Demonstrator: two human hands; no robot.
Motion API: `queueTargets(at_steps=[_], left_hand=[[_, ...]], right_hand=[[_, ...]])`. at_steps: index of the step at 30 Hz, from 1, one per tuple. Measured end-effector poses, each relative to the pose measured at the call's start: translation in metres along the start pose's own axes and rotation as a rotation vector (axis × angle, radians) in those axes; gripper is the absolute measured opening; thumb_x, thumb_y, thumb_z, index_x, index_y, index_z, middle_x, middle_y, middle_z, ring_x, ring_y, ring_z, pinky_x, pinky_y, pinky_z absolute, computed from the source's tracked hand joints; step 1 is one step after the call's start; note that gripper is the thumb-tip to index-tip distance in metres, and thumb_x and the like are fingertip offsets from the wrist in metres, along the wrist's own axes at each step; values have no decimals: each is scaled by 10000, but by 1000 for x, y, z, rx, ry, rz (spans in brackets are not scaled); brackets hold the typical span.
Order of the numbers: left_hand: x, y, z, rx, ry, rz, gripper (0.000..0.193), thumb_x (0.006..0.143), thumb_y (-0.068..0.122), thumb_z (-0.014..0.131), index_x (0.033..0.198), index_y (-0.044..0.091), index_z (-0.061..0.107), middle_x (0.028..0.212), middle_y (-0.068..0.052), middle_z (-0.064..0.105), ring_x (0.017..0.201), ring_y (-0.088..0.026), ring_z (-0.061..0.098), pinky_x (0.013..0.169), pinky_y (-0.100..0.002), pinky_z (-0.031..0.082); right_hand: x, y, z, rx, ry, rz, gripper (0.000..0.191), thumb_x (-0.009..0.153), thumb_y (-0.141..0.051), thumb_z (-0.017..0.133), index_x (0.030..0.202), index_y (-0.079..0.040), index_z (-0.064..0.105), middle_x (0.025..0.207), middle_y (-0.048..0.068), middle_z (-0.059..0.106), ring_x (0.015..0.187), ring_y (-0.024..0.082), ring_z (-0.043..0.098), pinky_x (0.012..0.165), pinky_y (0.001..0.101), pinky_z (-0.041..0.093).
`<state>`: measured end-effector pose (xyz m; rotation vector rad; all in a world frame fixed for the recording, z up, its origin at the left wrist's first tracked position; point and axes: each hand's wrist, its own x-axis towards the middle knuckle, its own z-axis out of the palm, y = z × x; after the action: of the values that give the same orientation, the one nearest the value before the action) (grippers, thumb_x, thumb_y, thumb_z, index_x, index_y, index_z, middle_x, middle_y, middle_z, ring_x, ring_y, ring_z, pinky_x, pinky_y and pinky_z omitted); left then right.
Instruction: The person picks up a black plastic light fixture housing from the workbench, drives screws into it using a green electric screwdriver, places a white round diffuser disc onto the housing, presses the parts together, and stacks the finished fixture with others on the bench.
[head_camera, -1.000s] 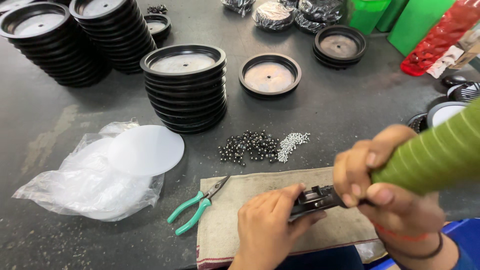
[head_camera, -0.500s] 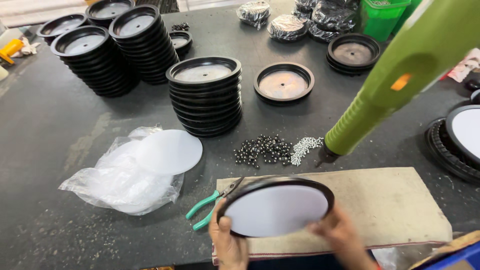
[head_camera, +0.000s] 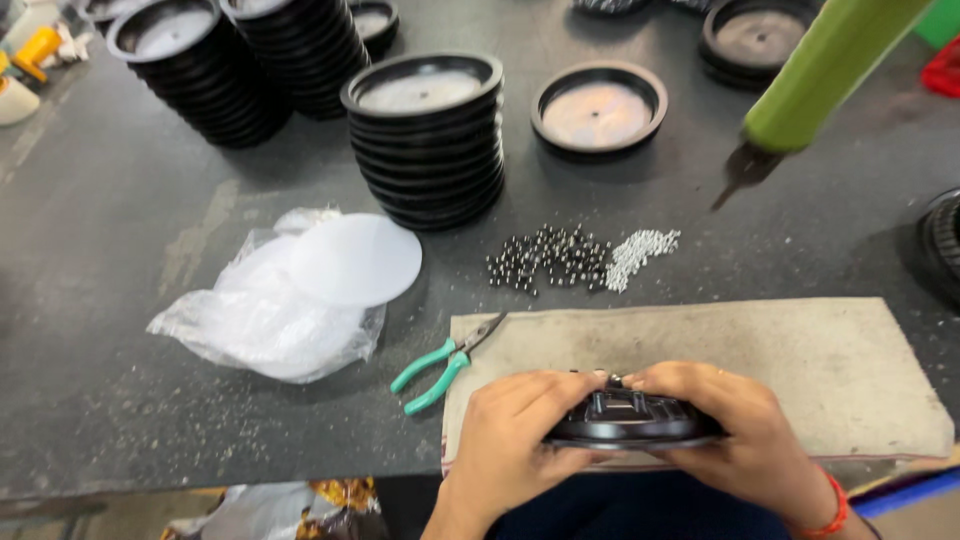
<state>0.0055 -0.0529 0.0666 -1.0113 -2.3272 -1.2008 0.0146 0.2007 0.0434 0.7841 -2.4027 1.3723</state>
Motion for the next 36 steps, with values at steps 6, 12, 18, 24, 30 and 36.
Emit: queueTargets(at_steps=[6, 12, 18, 24, 30, 36], left_hand=[[1, 16, 0, 14, -3, 105, 523, 797, 266, 875, 1231, 50, 677, 1132, -66, 754, 1049, -242, 766, 923, -353, 613], [7, 22, 10, 38, 4, 97, 575, 780, 336, 879, 1233, 43, 678, 1096, -87, 743, 1003, -255, 753, 885, -366, 607], [14, 24, 10, 66, -5, 85, 587, 799, 294, 870, 1272, 20, 656, 1089, -74, 746, 961, -242, 751, 847, -359, 588], [19, 29, 13, 79, -20, 53, 603, 746, 245, 842, 1282, 36, 662, 1052, -66, 748, 900, -244, 738, 791, -357, 568], [21, 31, 14, 70, -24, 16, 558, 745, 258, 861, 1230, 49, 679, 980, -73, 749, 823, -244, 729, 728, -356, 560], [15, 27, 8, 34, 32, 84, 546, 788, 286, 878, 1238, 55, 671, 1083, -64, 755, 965, -235, 759, 865, -349, 598]], right_hand=[[-4, 3, -1, -55, 12, -156, 504, 659, -143, 862, 1123, -80, 678, 1150, 77, 767, 1116, 263, 755, 956, 361, 599], [-18, 27, -11, 289, 19, -193, 529, 724, -199, 822, 1183, -12, 639, 1148, 135, 725, 1125, 301, 713, 992, 405, 565], [20, 115, -21, 385, 443, 404, 250, 1030, -117, 643, 1180, 75, 696, 1069, 165, 736, 983, 213, 727, 919, 371, 596], [82, 179, -2, -196, 205, 425, 240, 883, -201, 770, 1071, -52, 772, 980, 103, 732, 864, 186, 694, 793, 355, 562], [101, 177, 5, -405, 46, 549, 195, 867, -197, 749, 1002, -74, 815, 904, 83, 764, 798, 181, 719, 784, 338, 578], [63, 142, -46, 267, 69, 573, 172, 907, -121, 736, 1035, -8, 716, 880, 39, 732, 809, 105, 681, 731, 266, 567]])
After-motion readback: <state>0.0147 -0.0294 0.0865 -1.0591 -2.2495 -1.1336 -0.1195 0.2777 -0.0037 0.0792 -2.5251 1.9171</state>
